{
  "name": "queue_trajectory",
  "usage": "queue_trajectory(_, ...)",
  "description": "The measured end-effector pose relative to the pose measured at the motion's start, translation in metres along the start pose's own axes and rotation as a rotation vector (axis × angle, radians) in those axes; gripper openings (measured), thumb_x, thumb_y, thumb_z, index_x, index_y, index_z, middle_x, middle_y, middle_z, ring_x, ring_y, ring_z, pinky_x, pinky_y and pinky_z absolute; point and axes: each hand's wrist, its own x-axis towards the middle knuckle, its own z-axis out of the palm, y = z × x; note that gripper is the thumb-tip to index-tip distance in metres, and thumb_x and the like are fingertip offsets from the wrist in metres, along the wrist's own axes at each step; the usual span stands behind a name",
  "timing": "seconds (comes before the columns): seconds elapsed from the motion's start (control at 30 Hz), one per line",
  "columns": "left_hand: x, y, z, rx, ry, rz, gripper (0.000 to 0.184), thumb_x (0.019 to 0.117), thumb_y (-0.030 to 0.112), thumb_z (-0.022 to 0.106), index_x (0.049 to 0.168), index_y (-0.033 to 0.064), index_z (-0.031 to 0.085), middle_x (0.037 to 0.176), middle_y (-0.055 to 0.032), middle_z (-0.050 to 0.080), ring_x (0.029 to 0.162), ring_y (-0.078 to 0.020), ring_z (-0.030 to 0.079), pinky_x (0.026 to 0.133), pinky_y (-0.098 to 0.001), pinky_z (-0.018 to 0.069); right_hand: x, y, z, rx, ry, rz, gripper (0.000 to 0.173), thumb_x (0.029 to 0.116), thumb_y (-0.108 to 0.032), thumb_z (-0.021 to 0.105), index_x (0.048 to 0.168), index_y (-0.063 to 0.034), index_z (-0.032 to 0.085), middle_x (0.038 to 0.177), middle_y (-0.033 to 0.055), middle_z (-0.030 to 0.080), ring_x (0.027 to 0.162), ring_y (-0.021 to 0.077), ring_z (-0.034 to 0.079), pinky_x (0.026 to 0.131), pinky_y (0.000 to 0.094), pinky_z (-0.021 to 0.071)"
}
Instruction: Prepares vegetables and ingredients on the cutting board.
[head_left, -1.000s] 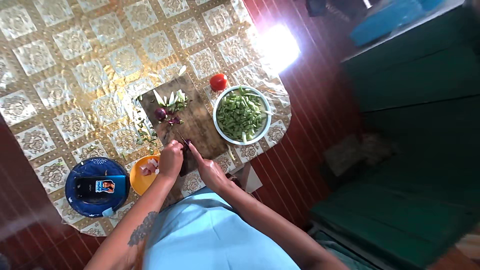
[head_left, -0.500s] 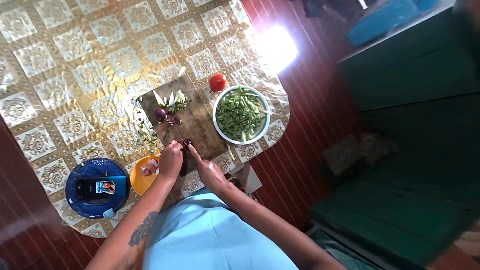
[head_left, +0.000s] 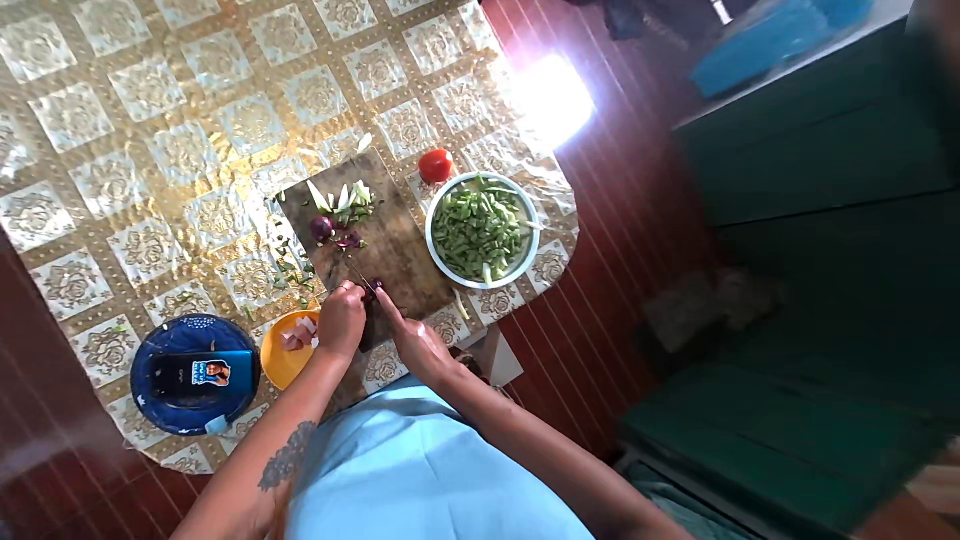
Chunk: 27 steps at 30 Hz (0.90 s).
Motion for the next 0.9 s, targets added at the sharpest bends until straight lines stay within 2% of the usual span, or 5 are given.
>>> queue_trajectory(0.13, -0.001, -0.001, 0.001, -0.015, -0.001, -0.005, 0.011, 0.0901, -0.008, 0.065, 0.093, -0.0070, 0.075, 0.105, -0.0233, 0.072, 0.096, -0.0388, 0.072, 0.085, -0.0529, 0.0580, 0.014, -0.002, 0.005, 0.008, -0.039, 0.033, 0.072, 0.1078, -0.005, 0.035, 0.166, -0.0322, 0.003, 0.107, 0.0242, 0.070, 0.101, 0.0436, 0.070, 0.089, 0.0569, 0.0546)
queue_trajectory(0.4, -0.001, 0.000, 0.001, 0.016, 0.019, 0.004, 0.012, 0.0890, -0.012, 0.061, 0.084, -0.0097, 0.071, 0.091, -0.0252, 0.068, 0.085, -0.0408, 0.071, 0.076, -0.0537, 0.0581, -0.005, 0.001, -0.003, 0.001, -0.002, -0.022, 0.066, 0.1089, -0.009, 0.033, 0.167, -0.0276, 0.008, 0.105, 0.0232, 0.070, 0.097, 0.0426, 0.070, 0.087, 0.0554, 0.0553)
queue_trajectory(0.57, -0.003, -0.001, 0.002, 0.017, 0.018, 0.007, 0.011, 0.0873, -0.014, 0.061, 0.083, -0.0099, 0.071, 0.094, -0.0253, 0.068, 0.086, -0.0407, 0.071, 0.077, -0.0536, 0.0583, -0.002, -0.008, 0.000, -0.065, -0.050, 0.045, 0.069, 0.1087, -0.007, 0.033, 0.167, -0.0307, 0.004, 0.112, 0.0242, 0.068, 0.101, 0.0427, 0.069, 0.088, 0.0547, 0.0550)
queue_trajectory(0.7, -0.002, -0.001, 0.001, 0.008, -0.037, -0.019, 0.013, 0.0914, -0.009, 0.060, 0.093, -0.0091, 0.073, 0.108, -0.0248, 0.071, 0.098, -0.0399, 0.071, 0.087, -0.0538, 0.0574, 0.012, -0.009, 0.003, -0.051, -0.088, 0.059, 0.074, 0.1080, -0.004, 0.034, 0.166, -0.0334, -0.001, 0.115, 0.0264, 0.067, 0.104, 0.0445, 0.068, 0.090, 0.0570, 0.0539)
queue_trajectory(0.9, 0.000, -0.003, -0.013, -0.029, -0.001, 0.008, 0.012, 0.0891, -0.010, 0.063, 0.096, -0.0089, 0.073, 0.103, -0.0252, 0.071, 0.093, -0.0412, 0.071, 0.083, -0.0561, 0.0573, -0.001, 0.002, -0.015, 0.066, -0.039, -0.028, 0.067, 0.1108, -0.016, 0.035, 0.166, -0.0202, -0.001, 0.106, 0.0222, 0.070, 0.101, 0.0402, 0.070, 0.092, 0.0550, 0.0539)
